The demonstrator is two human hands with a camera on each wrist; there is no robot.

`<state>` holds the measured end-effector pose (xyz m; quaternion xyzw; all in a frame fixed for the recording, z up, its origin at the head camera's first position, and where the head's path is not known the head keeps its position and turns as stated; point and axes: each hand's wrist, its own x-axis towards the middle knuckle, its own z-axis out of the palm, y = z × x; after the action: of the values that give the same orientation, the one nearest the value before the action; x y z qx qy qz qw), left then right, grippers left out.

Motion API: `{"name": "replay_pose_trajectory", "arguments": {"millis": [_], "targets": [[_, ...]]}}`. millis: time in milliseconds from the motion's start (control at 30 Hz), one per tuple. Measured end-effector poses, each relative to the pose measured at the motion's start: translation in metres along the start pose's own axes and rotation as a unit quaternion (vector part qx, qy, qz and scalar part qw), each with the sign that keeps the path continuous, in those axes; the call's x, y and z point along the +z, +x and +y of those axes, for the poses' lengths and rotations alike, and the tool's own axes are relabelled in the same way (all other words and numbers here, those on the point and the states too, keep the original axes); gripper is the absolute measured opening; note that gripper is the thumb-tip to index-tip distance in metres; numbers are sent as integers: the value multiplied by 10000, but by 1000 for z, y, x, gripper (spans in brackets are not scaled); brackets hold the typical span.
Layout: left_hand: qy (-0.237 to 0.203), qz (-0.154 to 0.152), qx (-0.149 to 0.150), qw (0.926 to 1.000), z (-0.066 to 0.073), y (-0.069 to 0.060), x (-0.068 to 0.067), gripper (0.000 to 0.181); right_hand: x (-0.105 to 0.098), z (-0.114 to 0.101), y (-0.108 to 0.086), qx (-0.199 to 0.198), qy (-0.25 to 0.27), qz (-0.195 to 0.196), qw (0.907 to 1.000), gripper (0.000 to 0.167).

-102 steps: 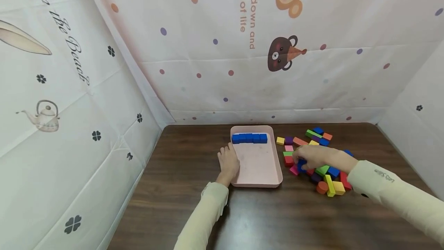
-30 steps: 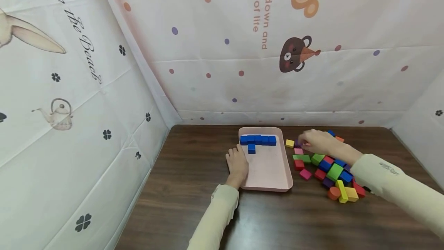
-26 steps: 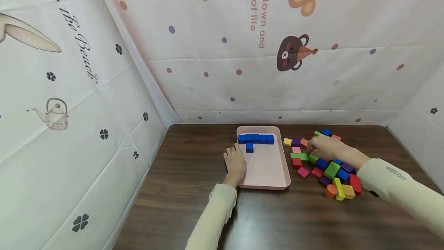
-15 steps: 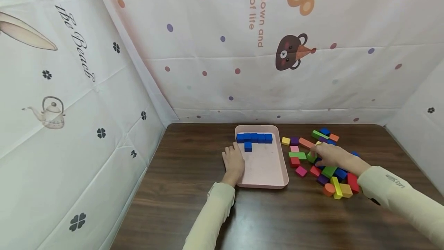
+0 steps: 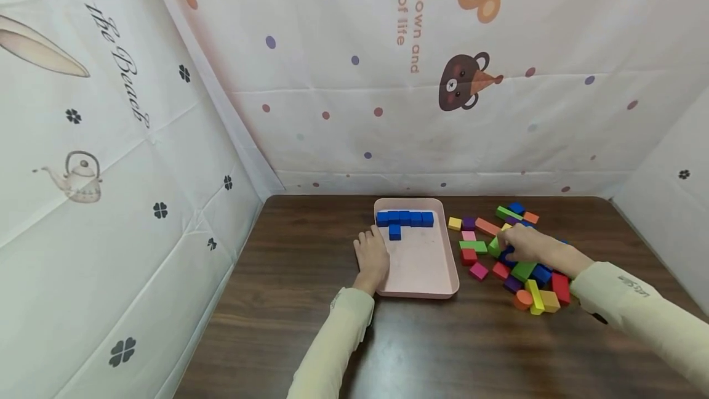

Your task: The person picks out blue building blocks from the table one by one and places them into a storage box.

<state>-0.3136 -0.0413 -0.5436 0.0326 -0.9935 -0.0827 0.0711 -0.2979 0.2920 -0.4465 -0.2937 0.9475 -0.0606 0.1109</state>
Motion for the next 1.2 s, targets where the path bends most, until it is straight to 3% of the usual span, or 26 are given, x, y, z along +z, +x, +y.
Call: {"name": "replay_pose_trajectory", "arguments": {"millis": [200, 467, 633, 1000, 1200], "targets": [[-21, -42, -21, 10000, 0, -1, -3, 61, -17, -1, 5, -62, 151, -98, 9998, 15], [-115, 42, -29, 9999, -1, -1, -4, 57, -31, -13, 25, -287, -82, 541, 9981, 16], [-116, 18, -75, 9999, 0, -1, -4, 55, -34, -30, 46, -357, -20, 714, 9968, 17], [-91, -57, -133, 9999, -6, -5, 0, 53, -21, -86, 98, -701, 92, 589, 9958, 20], [-119, 6, -112, 9999, -7, -5, -3, 52, -10, -104, 126, -846, -115, 584, 9946, 20]]}}
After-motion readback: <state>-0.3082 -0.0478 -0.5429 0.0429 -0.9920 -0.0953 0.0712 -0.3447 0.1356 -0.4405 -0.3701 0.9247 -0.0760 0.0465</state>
